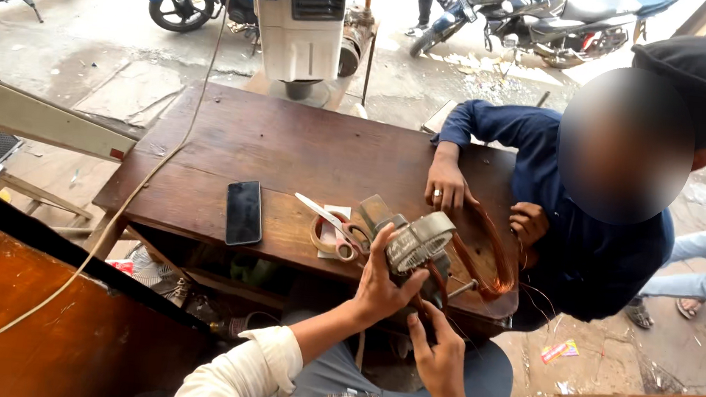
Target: The person winds copper wire around a cylindrical metal component held in a bench vise. They use a small metal tool to tuck and adjust the wire into the slots of the component while another person assists by holding the wire coil.
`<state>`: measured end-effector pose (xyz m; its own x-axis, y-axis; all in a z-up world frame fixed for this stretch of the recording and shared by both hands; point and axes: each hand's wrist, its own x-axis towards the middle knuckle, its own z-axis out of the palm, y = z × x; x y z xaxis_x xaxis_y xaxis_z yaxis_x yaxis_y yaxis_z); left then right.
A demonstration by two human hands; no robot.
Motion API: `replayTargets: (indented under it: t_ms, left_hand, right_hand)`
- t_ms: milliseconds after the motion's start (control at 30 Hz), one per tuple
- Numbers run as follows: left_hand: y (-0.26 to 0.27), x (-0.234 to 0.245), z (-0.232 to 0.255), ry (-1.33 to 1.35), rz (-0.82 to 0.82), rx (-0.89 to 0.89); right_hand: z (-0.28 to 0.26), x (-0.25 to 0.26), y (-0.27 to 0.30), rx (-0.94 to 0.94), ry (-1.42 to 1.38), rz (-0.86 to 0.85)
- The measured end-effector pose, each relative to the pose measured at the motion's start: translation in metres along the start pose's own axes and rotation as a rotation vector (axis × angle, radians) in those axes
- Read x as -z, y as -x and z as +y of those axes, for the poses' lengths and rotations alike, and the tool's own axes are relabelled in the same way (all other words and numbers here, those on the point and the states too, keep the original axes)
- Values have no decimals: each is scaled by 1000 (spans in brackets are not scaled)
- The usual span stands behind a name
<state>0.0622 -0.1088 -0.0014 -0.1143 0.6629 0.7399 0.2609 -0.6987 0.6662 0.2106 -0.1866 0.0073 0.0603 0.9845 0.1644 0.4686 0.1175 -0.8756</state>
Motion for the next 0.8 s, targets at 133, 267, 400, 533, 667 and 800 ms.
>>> replayTargets:
  t_ms: [133,267,400,533,667,800]
  left_hand:
    - [4,-6,-4,-25,17,47]
    - [1,-11,-2,-337,121,-68]
    - [4,-16,-2,194,65,275]
    - [9,-23,-5,-25,104,194]
    - [14,-21,-11,12,101,212]
    - [15,-25,-10,96,107,227]
  right_hand:
    - [-5,-3,3,29,-11,16]
    - [-18,0,2,88,6,30]
    - [-25,3,5,-13,5,-50]
    - [-21,3,4,86,39,-20]
    - [-14,-2,4,115,15,-41]
    - [-9,3,7,87,46,-67]
